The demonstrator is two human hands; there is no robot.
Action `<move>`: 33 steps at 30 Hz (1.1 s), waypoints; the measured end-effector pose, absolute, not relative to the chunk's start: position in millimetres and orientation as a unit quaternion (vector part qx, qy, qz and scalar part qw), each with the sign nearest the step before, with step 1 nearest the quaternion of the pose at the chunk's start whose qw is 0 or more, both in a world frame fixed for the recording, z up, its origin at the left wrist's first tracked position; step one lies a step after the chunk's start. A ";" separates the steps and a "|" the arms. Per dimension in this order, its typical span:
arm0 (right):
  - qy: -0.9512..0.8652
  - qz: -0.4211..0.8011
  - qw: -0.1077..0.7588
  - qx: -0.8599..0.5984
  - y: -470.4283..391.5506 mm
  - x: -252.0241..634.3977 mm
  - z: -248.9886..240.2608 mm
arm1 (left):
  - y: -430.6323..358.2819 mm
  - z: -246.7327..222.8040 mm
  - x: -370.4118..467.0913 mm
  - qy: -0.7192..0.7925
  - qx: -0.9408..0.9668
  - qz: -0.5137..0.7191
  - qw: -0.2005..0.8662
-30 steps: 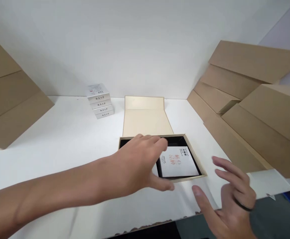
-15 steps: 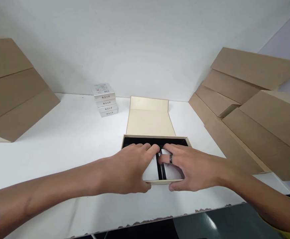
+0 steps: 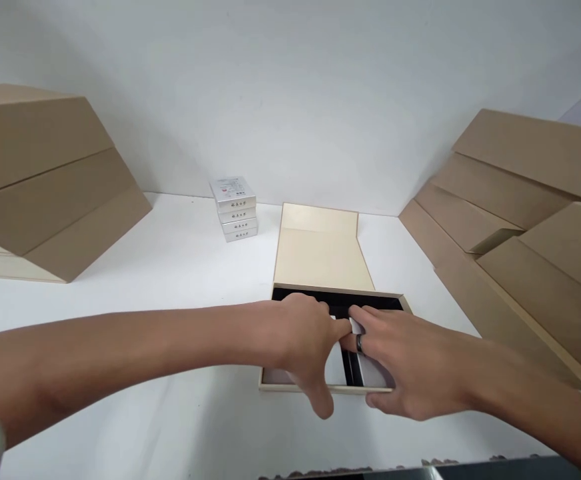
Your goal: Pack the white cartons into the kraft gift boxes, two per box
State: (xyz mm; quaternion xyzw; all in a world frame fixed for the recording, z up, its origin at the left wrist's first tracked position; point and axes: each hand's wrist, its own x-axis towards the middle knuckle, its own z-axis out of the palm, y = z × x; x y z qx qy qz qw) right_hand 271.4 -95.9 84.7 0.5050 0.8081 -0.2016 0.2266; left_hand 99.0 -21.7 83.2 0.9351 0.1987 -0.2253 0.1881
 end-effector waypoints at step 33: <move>0.806 -0.095 -0.001 0.584 -154.2 343.1 94.6 | 171.7 88.0 131.6 0.463 0.882 0.035 0.081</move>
